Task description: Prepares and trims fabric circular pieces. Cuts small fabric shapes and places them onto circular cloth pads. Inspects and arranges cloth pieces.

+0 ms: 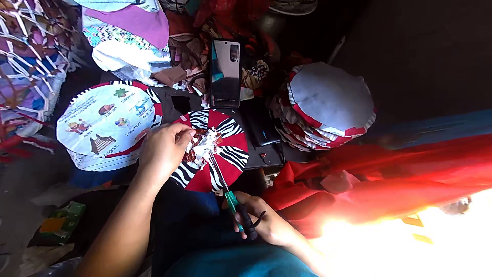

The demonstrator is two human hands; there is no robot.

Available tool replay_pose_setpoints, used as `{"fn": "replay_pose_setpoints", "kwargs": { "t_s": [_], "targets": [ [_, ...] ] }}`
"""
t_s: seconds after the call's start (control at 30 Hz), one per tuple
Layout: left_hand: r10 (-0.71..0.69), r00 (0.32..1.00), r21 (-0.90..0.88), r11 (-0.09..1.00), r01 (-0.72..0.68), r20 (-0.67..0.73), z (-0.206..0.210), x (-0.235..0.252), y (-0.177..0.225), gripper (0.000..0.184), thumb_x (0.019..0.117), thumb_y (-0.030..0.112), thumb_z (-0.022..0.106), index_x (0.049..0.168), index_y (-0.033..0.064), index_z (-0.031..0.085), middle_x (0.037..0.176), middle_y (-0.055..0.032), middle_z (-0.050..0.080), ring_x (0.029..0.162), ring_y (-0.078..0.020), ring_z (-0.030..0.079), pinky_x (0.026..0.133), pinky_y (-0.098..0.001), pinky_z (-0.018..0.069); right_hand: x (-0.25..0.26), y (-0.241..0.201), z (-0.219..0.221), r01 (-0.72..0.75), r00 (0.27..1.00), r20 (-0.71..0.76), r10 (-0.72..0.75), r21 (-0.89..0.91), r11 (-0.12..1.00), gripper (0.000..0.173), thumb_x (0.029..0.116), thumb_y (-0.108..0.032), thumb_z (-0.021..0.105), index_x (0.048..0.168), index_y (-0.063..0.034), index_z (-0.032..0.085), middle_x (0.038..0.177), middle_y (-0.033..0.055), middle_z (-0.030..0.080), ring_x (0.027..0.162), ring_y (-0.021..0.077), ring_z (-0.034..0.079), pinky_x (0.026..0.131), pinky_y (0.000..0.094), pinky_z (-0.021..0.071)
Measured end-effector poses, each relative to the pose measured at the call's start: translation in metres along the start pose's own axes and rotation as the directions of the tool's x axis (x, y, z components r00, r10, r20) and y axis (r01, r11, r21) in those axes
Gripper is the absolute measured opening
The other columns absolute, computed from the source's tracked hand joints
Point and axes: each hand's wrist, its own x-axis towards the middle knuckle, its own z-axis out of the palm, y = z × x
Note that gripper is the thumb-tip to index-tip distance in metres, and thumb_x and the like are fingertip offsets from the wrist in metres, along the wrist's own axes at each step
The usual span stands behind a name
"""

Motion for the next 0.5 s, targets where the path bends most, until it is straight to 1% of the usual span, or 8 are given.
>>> {"fn": "replay_pose_setpoints", "kwargs": {
  "t_s": [0.1,0.13,0.23,0.3,0.37,0.43,0.5],
  "targets": [
    [-0.007,1.000,-0.006,1.000,0.008,0.027,-0.007,0.019,0.008,0.022,0.1041,0.015,0.059,0.112,0.0011,0.074,0.107,-0.0225,0.070,0.100,-0.0406,0.067,0.088,-0.0635,0.0484,-0.001,0.001,0.000,0.033,0.999,-0.015,-0.033,-0.006,0.999,0.030,0.1036,-0.027,0.051,0.118,-0.0009,0.055,0.079,-0.0094,0.059,0.065,-0.0051,0.057,0.057,0.0127,0.0489],
    [0.003,0.999,-0.014,1.000,-0.003,0.043,-0.009,0.029,0.010,0.022,0.1038,0.012,0.058,0.113,-0.0010,0.073,0.107,-0.0241,0.070,0.101,-0.0415,0.066,0.090,-0.0638,0.0479,-0.002,0.002,0.000,0.045,0.999,-0.030,-0.045,0.000,0.999,0.031,0.1034,-0.027,0.052,0.120,-0.0012,0.054,0.080,-0.0096,0.060,0.066,-0.0046,0.058,0.057,0.0132,0.0495],
    [0.039,0.990,-0.020,0.999,-0.037,0.135,-0.006,0.068,0.014,0.023,0.1039,0.006,0.054,0.118,-0.0030,0.070,0.111,-0.0248,0.070,0.104,-0.0397,0.067,0.096,-0.0592,0.0482,-0.003,0.004,0.002,0.058,0.992,-0.114,-0.054,0.031,0.998,0.034,0.1026,-0.023,0.056,0.127,0.0012,0.052,0.088,-0.0065,0.067,0.071,0.0003,0.065,0.059,0.0168,0.0542],
    [0.068,0.977,-0.023,0.998,-0.064,0.204,0.005,0.092,0.011,0.023,0.1031,0.006,0.056,0.119,-0.0026,0.070,0.112,-0.0231,0.070,0.105,-0.0370,0.068,0.097,-0.0560,0.0492,-0.004,0.003,0.001,0.063,0.985,-0.160,-0.057,0.032,0.998,0.036,0.1023,-0.020,0.058,0.130,0.0020,0.050,0.095,-0.0037,0.071,0.075,0.0018,0.067,0.061,0.0178,0.0549],
    [0.085,0.960,-0.014,0.996,-0.084,0.268,0.015,0.107,0.009,0.023,0.1014,0.006,0.060,0.120,-0.0024,0.069,0.113,-0.0228,0.070,0.106,-0.0368,0.068,0.098,-0.0556,0.0494,-0.007,0.003,-0.001,0.072,0.981,-0.179,-0.070,0.001,0.997,0.040,0.1019,-0.019,0.058,0.134,0.0044,0.049,0.101,-0.0016,0.073,0.082,0.0025,0.069,0.067,0.0192,0.0566],
    [0.075,0.954,0.010,0.997,-0.082,0.290,0.020,0.115,0.010,0.023,0.1011,0.007,0.061,0.121,-0.0022,0.069,0.114,-0.0227,0.070,0.108,-0.0382,0.066,0.099,-0.0572,0.0481,-0.011,0.003,-0.005,0.083,0.980,-0.178,-0.086,-0.020,0.996,0.043,0.1024,-0.019,0.057,0.136,0.0059,0.048,0.102,-0.0017,0.073,0.082,0.0016,0.068,0.070,0.0195,0.0569],
    [0.064,0.968,0.021,0.997,-0.071,0.243,0.018,0.113,0.015,0.023,0.1028,0.009,0.059,0.120,-0.0026,0.069,0.114,-0.0235,0.070,0.109,-0.0400,0.066,0.099,-0.0601,0.0477,-0.016,0.006,-0.008,0.140,0.974,-0.177,-0.145,-0.038,0.989,0.049,0.1031,-0.023,0.057,0.138,0.0094,0.046,0.097,-0.0012,0.073,0.080,0.0014,0.068,0.071,0.0200,0.0577]
  ]
}}
